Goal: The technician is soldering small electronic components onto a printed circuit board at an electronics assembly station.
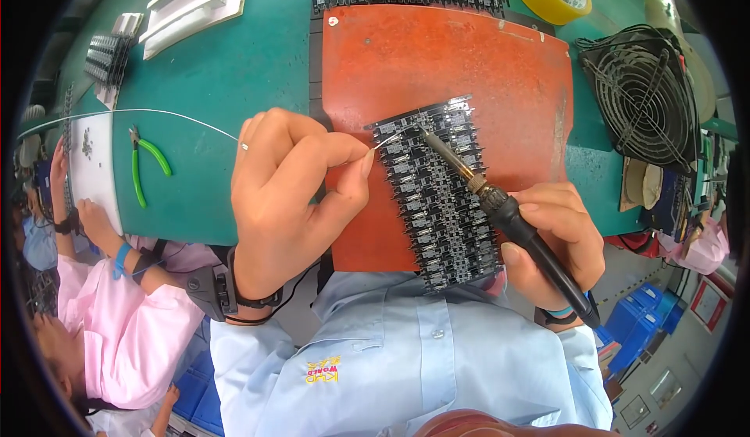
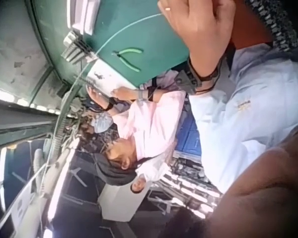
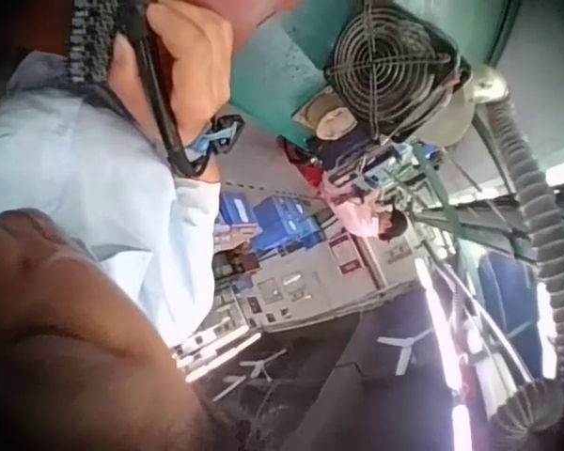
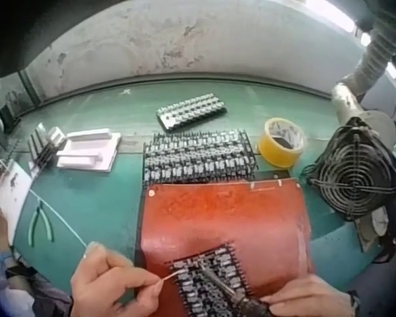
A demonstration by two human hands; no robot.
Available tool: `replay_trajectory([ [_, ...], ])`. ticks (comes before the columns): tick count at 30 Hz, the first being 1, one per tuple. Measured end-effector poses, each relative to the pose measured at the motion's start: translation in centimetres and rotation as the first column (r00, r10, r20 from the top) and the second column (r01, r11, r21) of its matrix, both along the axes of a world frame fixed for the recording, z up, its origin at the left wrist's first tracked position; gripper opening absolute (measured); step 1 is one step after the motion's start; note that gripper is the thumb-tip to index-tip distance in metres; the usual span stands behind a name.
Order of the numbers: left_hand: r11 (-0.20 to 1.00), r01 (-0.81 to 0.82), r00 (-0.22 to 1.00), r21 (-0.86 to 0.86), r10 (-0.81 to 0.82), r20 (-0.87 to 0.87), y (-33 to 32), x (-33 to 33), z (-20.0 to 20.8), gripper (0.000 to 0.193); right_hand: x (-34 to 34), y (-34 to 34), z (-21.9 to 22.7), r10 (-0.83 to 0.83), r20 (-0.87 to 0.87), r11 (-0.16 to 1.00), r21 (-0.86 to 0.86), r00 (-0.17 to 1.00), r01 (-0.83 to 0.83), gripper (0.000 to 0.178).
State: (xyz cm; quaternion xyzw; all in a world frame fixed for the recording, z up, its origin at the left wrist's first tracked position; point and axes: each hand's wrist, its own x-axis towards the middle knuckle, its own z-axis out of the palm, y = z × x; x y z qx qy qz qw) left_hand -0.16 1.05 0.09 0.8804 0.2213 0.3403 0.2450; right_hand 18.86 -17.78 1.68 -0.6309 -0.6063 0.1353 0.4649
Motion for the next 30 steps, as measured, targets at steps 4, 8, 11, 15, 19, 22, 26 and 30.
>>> replay_trajectory([
  [4, 1.000, 0.016, 1.000, -0.010, -0.016, -0.004, 0.1, 0.1, -0.2, 0.019, 0.0, 0.2, 0.1, 0.011, 0.006, 1.000, -0.007, 1.000, -0.011, 0.037],
  [8, 0.999, 0.031, 0.999, -0.029, -0.031, -0.015, 0.4, 0.4, -0.5, 0.018, 0.1, 0.2, 0.2, 0.014, 0.021, 1.000, -0.011, 1.000, -0.014, 0.037],
  [11, 0.998, 0.037, 0.999, -0.055, -0.039, -0.030, 0.5, 0.5, -0.6, 0.018, 0.1, 0.2, 0.4, 0.015, 0.026, 1.000, -0.019, 1.000, -0.015, 0.037],
  [15, 0.996, 0.062, 0.997, -0.064, -0.065, -0.035, 0.8, 0.8, -0.5, 0.017, 0.0, 0.3, 0.7, 0.016, 0.036, 0.999, -0.032, 0.999, -0.015, 0.037],
  [19, 0.993, 0.108, 0.989, -0.051, -0.112, -0.100, 1.2, 0.9, -0.5, 0.012, -0.1, 0.4, 0.9, 0.020, 0.057, 0.999, -0.033, 0.998, -0.018, 0.038],
  [22, 0.995, 0.093, 0.992, -0.029, -0.095, -0.079, 1.2, 1.1, -0.9, 0.018, -0.2, 0.5, 1.0, 0.026, 0.083, 0.999, -0.029, 0.996, -0.024, 0.039],
  [26, 0.976, 0.213, 0.977, 0.041, -0.214, 0.017, 1.4, 0.9, -1.4, 0.019, -0.4, 0.6, 1.2, 0.016, 0.090, 1.000, -0.022, 0.996, -0.014, 0.041],
  [30, 0.935, 0.343, 0.939, 0.096, -0.344, -0.008, 1.3, 0.8, -1.6, 0.018, -0.4, 0.6, 1.5, 0.012, 0.092, 0.999, -0.038, 0.996, -0.009, 0.041],
])
